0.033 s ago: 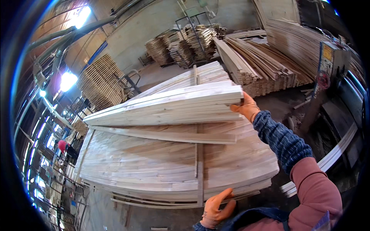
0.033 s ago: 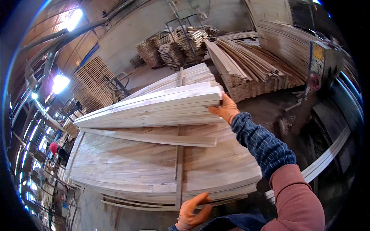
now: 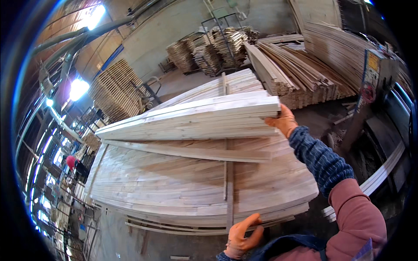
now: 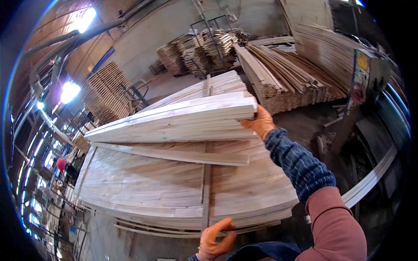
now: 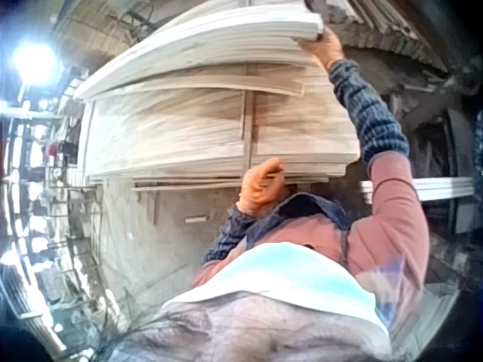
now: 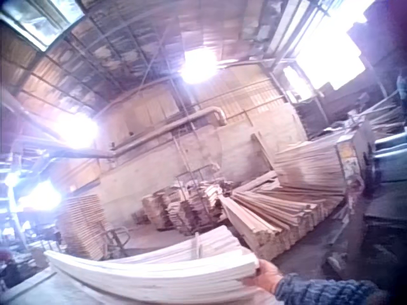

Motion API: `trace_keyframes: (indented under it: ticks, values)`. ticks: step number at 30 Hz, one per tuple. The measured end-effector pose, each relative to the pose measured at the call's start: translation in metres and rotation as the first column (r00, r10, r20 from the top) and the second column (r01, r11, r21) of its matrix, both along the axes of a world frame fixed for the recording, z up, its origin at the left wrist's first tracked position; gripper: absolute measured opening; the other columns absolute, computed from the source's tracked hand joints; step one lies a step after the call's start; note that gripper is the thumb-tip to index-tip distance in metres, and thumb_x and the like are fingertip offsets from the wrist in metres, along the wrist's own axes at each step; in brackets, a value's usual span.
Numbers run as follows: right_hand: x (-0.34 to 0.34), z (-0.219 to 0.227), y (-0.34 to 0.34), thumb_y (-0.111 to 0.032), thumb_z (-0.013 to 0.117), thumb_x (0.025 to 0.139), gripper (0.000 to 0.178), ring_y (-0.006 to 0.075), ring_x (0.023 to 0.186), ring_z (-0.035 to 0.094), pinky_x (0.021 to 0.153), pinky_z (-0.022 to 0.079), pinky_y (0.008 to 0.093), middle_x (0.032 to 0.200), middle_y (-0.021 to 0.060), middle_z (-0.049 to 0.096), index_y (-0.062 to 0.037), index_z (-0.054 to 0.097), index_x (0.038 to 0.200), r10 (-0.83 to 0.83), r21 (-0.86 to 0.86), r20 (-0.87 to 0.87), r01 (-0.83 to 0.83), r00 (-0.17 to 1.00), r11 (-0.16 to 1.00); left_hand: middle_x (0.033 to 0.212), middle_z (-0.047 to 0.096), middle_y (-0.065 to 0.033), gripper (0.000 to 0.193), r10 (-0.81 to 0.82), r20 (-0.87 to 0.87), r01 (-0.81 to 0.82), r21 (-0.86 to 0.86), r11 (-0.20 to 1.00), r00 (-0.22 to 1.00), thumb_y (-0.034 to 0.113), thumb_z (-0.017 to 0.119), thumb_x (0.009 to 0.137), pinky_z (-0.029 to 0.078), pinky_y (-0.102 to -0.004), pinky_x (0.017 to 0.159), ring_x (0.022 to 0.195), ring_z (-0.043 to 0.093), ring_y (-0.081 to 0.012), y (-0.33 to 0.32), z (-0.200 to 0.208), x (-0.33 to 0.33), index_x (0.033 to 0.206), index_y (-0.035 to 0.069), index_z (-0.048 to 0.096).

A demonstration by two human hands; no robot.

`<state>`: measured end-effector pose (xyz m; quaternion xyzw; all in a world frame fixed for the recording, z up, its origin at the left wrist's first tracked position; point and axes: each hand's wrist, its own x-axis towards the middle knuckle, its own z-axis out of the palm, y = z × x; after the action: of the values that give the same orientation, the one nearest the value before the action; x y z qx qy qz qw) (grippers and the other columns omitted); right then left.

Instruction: The person takes long wood planks from a stack, feeds them individually through a roller-based sanding or planing machine, and then retrieves them to place on a separate stack.

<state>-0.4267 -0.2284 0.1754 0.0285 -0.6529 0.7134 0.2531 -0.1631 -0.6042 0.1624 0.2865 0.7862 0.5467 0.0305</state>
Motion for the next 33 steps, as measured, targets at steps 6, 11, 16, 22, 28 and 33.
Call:
trace_keyframes:
  ticks: [6,11,16,22,28,33]
  values:
    - [-0.005,0.007,0.008,0.003,0.09,0.076,0.054,0.0136,0.103,0.069,0.096,0.058,0.0303,0.115,0.002,0.075,-0.0051,0.068,0.125,-0.053,0.174,0.01,0.051,0.999,0.983,0.107,0.079,-0.0177,0.047,0.13,0.0,-0.13,0.088,0.988,0.991,0.002,0.076,0.088,0.059,-0.038,0.094,0.102,0.077,-0.0272,-0.063,0.006,-0.055,0.133,-0.001,0.065]
    - [0.031,0.044,-0.022,0.011,0.084,0.077,0.055,0.0136,0.087,0.066,0.073,0.057,0.031,0.105,0.0024,0.072,-0.0039,0.067,0.127,0.143,-0.101,-0.014,-0.144,0.99,0.984,0.136,0.067,-0.0185,0.062,-0.087,0.242,-0.061,0.543,0.838,0.966,0.015,0.074,0.098,0.05,-0.0411,0.111,0.127,0.065,-0.0266,-0.073,0.025,-0.147,0.153,0.002,0.048]
    - [0.106,0.063,-0.077,0.007,0.089,0.071,0.058,0.0181,0.094,0.071,0.085,0.059,0.0346,0.112,0.0062,0.076,-0.0045,0.069,0.125,0.019,0.196,-0.078,-0.003,0.997,0.981,0.151,0.054,-0.0156,0.084,-0.14,0.639,-0.513,0.713,0.478,0.756,0.058,0.065,0.1,0.043,-0.051,0.118,0.138,0.054,-0.0341,-0.059,0.074,-0.263,0.161,0.009,0.034]
    - [0.196,0.064,-0.095,-0.007,0.088,0.079,0.048,0.0212,0.11,0.071,0.103,0.054,0.0367,0.119,0.0102,0.077,-0.0043,0.073,0.124,0.171,0.609,0.378,-0.384,0.91,0.694,0.122,0.059,-0.0088,0.07,-0.13,0.681,-0.619,0.716,0.322,0.721,0.063,0.074,0.088,0.052,-0.0554,0.097,0.115,0.058,-0.0291,-0.096,0.057,-0.307,0.137,0.018,0.05]
    - [0.13,0.092,-0.059,-0.027,0.063,0.107,0.05,0.0272,0.133,0.061,0.117,0.047,0.0439,0.142,0.017,0.065,-0.0073,0.054,0.152,0.562,-0.026,0.724,-0.799,0.399,0.601,0.111,0.068,-0.0048,0.045,-0.261,0.725,-0.608,0.682,0.407,0.638,0.05,0.067,0.1,0.057,-0.0353,0.081,0.097,0.066,-0.0193,-0.071,0.021,-0.205,0.13,0.018,0.057]
    - [0.041,0.074,-0.251,-0.054,0.072,0.095,0.096,0.0354,0.137,0.056,0.118,0.044,0.0444,0.151,0.0243,0.055,-0.0154,0.022,0.168,0.652,0.022,0.691,-0.911,0.312,0.412,0.132,0.065,-0.0094,0.06,-0.446,0.695,-0.398,0.702,0.591,0.564,0.045,0.068,0.099,0.052,-0.0409,0.106,0.121,0.063,-0.0243,-0.026,-0.01,-0.114,0.141,0.005,0.056]
